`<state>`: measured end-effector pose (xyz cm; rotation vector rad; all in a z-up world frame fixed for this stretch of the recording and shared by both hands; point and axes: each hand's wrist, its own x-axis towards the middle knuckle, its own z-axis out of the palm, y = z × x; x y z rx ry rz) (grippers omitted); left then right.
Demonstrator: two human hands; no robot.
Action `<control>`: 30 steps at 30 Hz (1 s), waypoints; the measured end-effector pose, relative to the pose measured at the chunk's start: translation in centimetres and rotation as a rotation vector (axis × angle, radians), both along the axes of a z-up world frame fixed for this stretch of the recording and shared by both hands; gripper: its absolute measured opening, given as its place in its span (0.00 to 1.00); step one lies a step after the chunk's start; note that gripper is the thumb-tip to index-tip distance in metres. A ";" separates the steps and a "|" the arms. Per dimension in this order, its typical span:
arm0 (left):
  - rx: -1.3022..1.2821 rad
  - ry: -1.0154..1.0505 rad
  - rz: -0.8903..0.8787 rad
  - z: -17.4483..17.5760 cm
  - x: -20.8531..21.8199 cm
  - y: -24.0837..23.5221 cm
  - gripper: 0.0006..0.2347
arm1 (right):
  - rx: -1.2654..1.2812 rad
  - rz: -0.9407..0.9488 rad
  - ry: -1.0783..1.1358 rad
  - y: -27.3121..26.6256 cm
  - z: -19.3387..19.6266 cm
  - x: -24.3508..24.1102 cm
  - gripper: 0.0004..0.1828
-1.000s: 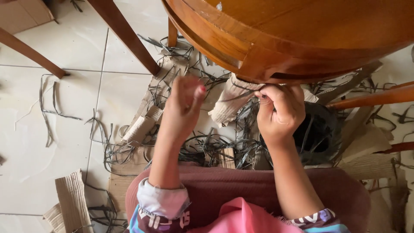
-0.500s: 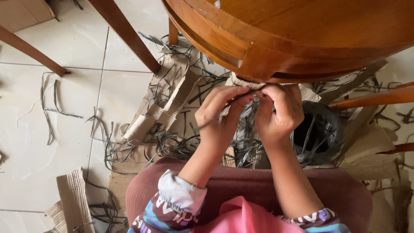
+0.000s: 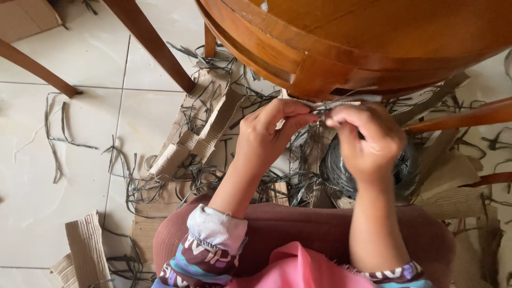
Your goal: Wrapping the legs of a wooden chair with corrugated cardboard and securing them with plastic ties for protection.
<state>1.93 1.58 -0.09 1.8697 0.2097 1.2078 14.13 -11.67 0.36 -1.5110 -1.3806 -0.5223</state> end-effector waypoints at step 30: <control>0.247 0.041 0.027 1.4 -1.6 0.2 0.06 | 0.087 0.173 1.247 1.7 -4.0 -3.0 0.07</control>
